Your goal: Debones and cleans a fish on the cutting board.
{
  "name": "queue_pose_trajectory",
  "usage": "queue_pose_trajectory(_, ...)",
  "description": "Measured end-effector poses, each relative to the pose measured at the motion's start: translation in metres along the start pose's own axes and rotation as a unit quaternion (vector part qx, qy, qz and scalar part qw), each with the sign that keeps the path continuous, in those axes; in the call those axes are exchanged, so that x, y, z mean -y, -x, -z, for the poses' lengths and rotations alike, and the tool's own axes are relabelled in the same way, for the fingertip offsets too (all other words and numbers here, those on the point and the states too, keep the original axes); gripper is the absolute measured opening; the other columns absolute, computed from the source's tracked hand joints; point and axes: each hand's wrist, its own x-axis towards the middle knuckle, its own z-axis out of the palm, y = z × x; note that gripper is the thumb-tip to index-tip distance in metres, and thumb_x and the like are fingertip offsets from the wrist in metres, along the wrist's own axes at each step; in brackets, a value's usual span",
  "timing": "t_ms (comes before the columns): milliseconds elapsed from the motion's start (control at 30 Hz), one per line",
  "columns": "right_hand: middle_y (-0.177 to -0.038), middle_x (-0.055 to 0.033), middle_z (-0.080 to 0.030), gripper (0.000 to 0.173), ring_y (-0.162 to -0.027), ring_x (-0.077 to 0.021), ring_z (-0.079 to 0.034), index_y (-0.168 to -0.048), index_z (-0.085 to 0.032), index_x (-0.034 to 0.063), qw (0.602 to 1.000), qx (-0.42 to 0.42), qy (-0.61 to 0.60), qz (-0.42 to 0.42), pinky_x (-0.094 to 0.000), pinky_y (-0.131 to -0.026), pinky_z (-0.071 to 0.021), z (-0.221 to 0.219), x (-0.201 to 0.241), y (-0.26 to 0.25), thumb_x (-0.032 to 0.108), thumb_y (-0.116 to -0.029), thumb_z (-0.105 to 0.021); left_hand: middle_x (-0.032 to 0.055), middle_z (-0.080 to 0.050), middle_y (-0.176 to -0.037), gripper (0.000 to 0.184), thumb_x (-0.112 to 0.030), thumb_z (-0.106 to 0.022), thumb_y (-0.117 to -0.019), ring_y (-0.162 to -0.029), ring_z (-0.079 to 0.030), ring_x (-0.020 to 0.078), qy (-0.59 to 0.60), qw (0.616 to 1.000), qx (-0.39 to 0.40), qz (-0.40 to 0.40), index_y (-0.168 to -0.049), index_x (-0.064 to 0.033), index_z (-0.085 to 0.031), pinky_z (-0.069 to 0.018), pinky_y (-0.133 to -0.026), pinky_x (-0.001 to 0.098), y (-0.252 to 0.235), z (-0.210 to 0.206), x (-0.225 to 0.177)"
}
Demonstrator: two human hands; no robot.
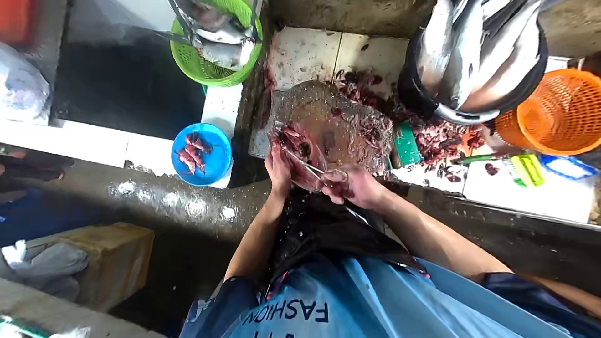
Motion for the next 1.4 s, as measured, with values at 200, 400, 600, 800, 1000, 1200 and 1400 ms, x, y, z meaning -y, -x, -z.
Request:
queue_pose_trajectory(200,-0.083,-0.0036,-0.068,0.033,-0.062,-0.0078,-0.058,-0.102,-0.070,0.0041,0.994,0.008,-0.104,-0.014,-0.0241,-0.058,-0.0501,-0.010,-0.019,-0.021,0.026,-0.1065,-0.046,0.0037,-0.071,-0.104,0.050,-0.047,-0.028,-0.1117,-0.091,-0.070,0.0130,0.010,0.999,0.016,-0.035,-0.128,-0.0160,-0.063,-0.0611,-0.082,0.0407,-0.007,0.000,-0.001)
queue_pose_trajectory(400,-0.093,-0.0050,-0.073,0.027,-0.081,-0.0117,-0.070,-0.112,-0.073,0.0042,0.878,-0.112,0.364,0.290,-0.0348,-0.076,-0.0614,-0.006,-0.048,-0.026,0.023,-0.0930,-0.072,0.0023,-0.063,-0.087,0.054,-0.058,-0.027,-0.1092,-0.076,-0.062,0.0134,0.006,0.994,0.041,0.101,-0.113,-0.0172,-0.063,-0.0575,-0.071,0.0374,0.021,-0.009,-0.037)
queue_pose_trajectory(600,-0.084,-0.0046,-0.067,0.028,-0.065,-0.0130,-0.060,-0.109,-0.070,0.0052,0.841,-0.277,0.350,0.305,-0.0337,-0.058,-0.0530,0.024,0.001,-0.041,0.030,-0.0945,-0.068,0.0049,-0.070,-0.096,0.048,-0.035,-0.030,-0.1120,-0.091,-0.068,0.0120,0.049,0.998,0.029,0.000,-0.112,-0.0050,-0.067,-0.0587,-0.086,0.0376,-0.002,-0.020,-0.007)
queue_pose_trajectory(800,-0.075,0.0006,-0.066,0.030,-0.056,-0.0089,-0.056,-0.110,-0.072,0.0075,0.871,-0.225,0.366,0.241,-0.0312,-0.051,-0.0496,0.051,-0.004,-0.022,0.024,-0.0857,-0.073,0.0037,-0.070,-0.097,0.040,-0.027,-0.036,-0.1108,-0.092,-0.067,0.0089,0.033,0.999,0.025,-0.034,-0.113,-0.0011,-0.066,-0.0579,-0.088,0.0341,-0.054,-0.004,-0.027)
queue_pose_trajectory(1000,-0.081,0.0006,-0.069,0.034,-0.065,-0.0104,-0.063,-0.112,-0.073,0.0085,0.876,-0.183,0.399,0.202,-0.0356,-0.060,-0.0559,0.041,-0.038,-0.029,0.029,-0.0856,-0.072,0.0154,-0.071,-0.104,0.056,-0.053,-0.050,-0.1054,-0.095,-0.070,0.0227,-0.127,0.989,-0.038,0.064,-0.122,-0.0012,-0.066,-0.0579,-0.089,0.0450,-0.108,0.015,-0.003)
queue_pose_trajectory(1200,-0.082,0.0014,-0.069,0.035,-0.069,-0.0079,-0.062,-0.112,-0.074,0.0103,0.920,-0.055,0.353,0.158,-0.0323,-0.067,-0.0556,0.021,-0.050,-0.039,0.037,-0.0893,-0.074,0.0123,-0.070,-0.090,0.051,-0.045,-0.041,-0.1102,-0.082,-0.070,0.0201,0.020,0.990,-0.101,0.099,-0.113,0.0005,-0.065,-0.0613,-0.079,0.0414,-0.076,0.017,0.024)
queue_pose_trajectory(1400,-0.078,-0.0023,-0.070,0.025,-0.065,-0.0114,-0.065,-0.102,-0.075,0.0081,0.942,-0.046,0.308,0.125,-0.0351,-0.065,-0.0570,0.000,-0.053,-0.077,0.029,-0.0892,-0.078,0.0093,-0.069,-0.086,0.053,-0.047,-0.037,-0.1107,-0.079,-0.069,0.0179,0.097,0.985,-0.122,0.074,-0.106,-0.0025,-0.066,-0.0611,-0.075,0.0400,-0.059,-0.003,0.012)
